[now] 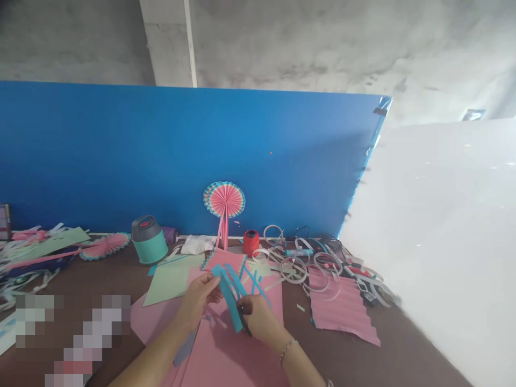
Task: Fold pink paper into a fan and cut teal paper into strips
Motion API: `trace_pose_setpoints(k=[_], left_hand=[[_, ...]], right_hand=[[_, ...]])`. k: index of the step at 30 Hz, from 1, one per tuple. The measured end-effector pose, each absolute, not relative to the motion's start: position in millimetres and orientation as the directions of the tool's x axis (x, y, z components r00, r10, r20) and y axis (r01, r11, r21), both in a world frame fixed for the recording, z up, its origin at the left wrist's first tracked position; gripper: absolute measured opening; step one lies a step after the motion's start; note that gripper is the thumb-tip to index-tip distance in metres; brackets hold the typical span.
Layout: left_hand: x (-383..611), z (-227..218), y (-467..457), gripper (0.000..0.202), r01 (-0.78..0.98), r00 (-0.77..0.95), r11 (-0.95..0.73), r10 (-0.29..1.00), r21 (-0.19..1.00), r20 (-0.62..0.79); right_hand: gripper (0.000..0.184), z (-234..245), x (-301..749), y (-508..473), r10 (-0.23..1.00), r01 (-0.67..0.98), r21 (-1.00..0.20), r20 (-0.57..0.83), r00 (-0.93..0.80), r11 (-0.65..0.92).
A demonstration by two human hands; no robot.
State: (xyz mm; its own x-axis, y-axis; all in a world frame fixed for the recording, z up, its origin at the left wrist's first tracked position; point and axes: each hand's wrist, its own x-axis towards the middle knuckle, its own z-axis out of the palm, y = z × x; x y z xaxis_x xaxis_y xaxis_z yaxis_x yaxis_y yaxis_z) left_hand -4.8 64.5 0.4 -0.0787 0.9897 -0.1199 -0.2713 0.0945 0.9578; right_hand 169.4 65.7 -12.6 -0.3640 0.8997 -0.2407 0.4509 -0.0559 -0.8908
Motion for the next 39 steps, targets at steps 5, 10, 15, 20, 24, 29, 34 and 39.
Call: trace_pose_setpoints(k=[5,10,15,20,24,29,34,39], left_hand=[[-2.9,-3.5,65.8,0.038,-0.293,-0.097,0.120,0.983,0.949,-0.154],[-1.8,-8.0,66.8,0.040,-0.289,-0.070,0.134,0.985,0.948,-0.160],[-1.4,-10.4,67.2,0.042,-0.268,-0.093,0.131,0.982,0.954,-0.162],[-2.1,-9.4,67.1,0.041,-0.232,-0.094,0.140,0.982,0.963,-0.166],[0.0,-5.4,64.2,0.040,-0.213,-0.076,0.169,0.979,0.962,-0.189],[2.2,-3.3,60.2,0.036,-0.202,-0.050,0.173,0.981,0.964,-0.187],[1.6,-3.7,57.9,0.033,-0.200,-0.033,0.157,0.985,0.967,-0.167],[1.8,-1.3,56.4,0.032,-0.185,-0.043,0.182,0.980,0.966,-0.193]], right_hand=[[0.019,-14.2,170.6,62.8,0.905,0.432,-0.902,-0.166,-0.392,0.022],[0.019,-22.9,169.6,60.6,0.897,0.320,-0.947,-0.135,-0.421,0.008],[0.020,-24.3,169.9,59.7,0.901,0.311,-0.950,-0.148,-0.407,-0.016],[0.015,-19.0,170.6,60.2,0.900,0.345,-0.938,-0.137,-0.414,0.016],[0.017,-22.1,169.5,60.5,0.902,0.301,-0.954,-0.116,-0.415,0.015],[0.017,-25.4,169.4,60.2,0.890,0.266,-0.964,-0.139,-0.435,-0.020],[0.016,-25.1,169.5,60.4,0.894,0.279,-0.960,-0.119,-0.432,0.007],[0.015,-23.9,168.7,59.1,0.897,0.278,-0.960,-0.157,-0.413,-0.041]])
